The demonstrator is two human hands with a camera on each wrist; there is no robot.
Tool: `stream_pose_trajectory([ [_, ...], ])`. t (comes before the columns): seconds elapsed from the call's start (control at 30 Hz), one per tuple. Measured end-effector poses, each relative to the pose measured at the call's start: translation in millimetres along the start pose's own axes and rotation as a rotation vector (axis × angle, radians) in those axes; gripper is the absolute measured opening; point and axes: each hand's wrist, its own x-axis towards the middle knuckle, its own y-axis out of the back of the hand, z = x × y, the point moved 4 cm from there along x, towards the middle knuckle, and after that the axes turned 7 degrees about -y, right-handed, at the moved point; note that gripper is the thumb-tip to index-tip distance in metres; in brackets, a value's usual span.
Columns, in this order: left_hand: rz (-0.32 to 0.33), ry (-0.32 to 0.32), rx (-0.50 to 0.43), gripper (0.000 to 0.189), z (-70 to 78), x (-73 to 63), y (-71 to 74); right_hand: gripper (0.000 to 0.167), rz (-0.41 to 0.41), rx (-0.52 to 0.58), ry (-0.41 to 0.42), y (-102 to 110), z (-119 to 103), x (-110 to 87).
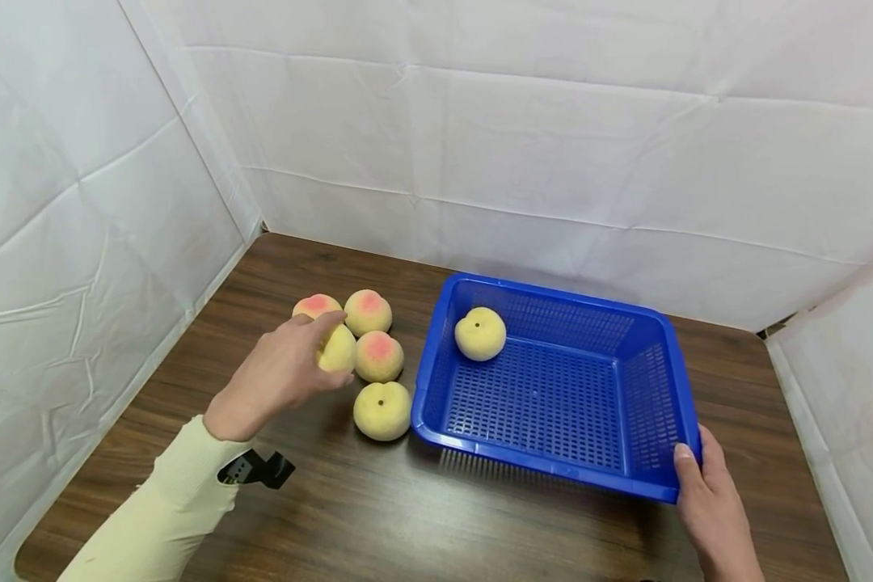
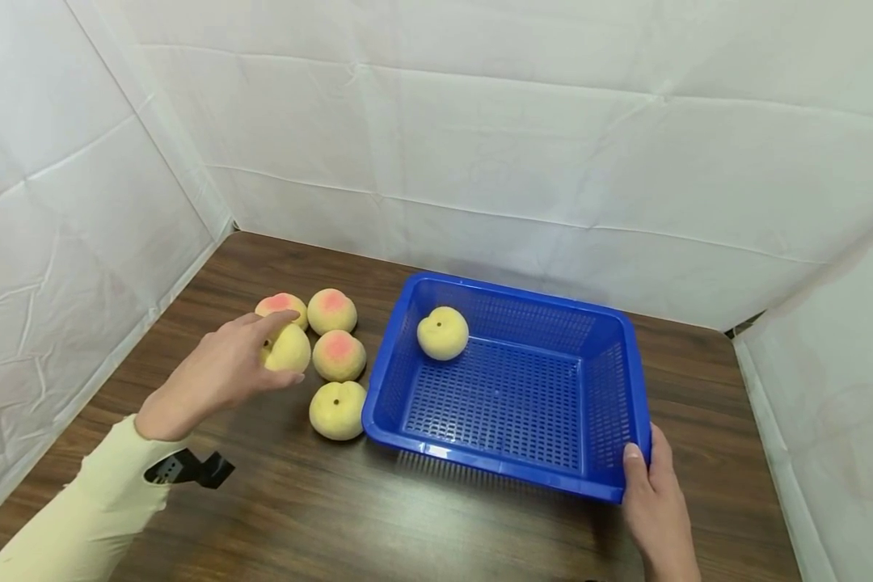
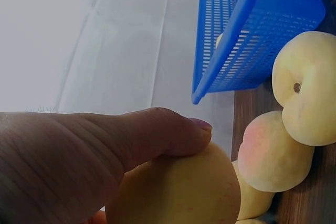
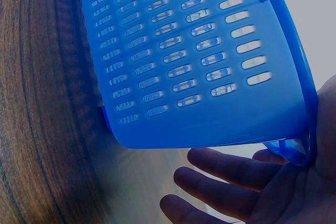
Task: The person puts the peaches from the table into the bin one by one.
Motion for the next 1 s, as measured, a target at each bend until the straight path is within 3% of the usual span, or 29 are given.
stream_pose_trajectory([
  [1.0,0.005,-0.061,0.006,0.073,24.3,8.4,-1.2,0.063,0.013,-0.006,0.059,0,2,-0.6],
])
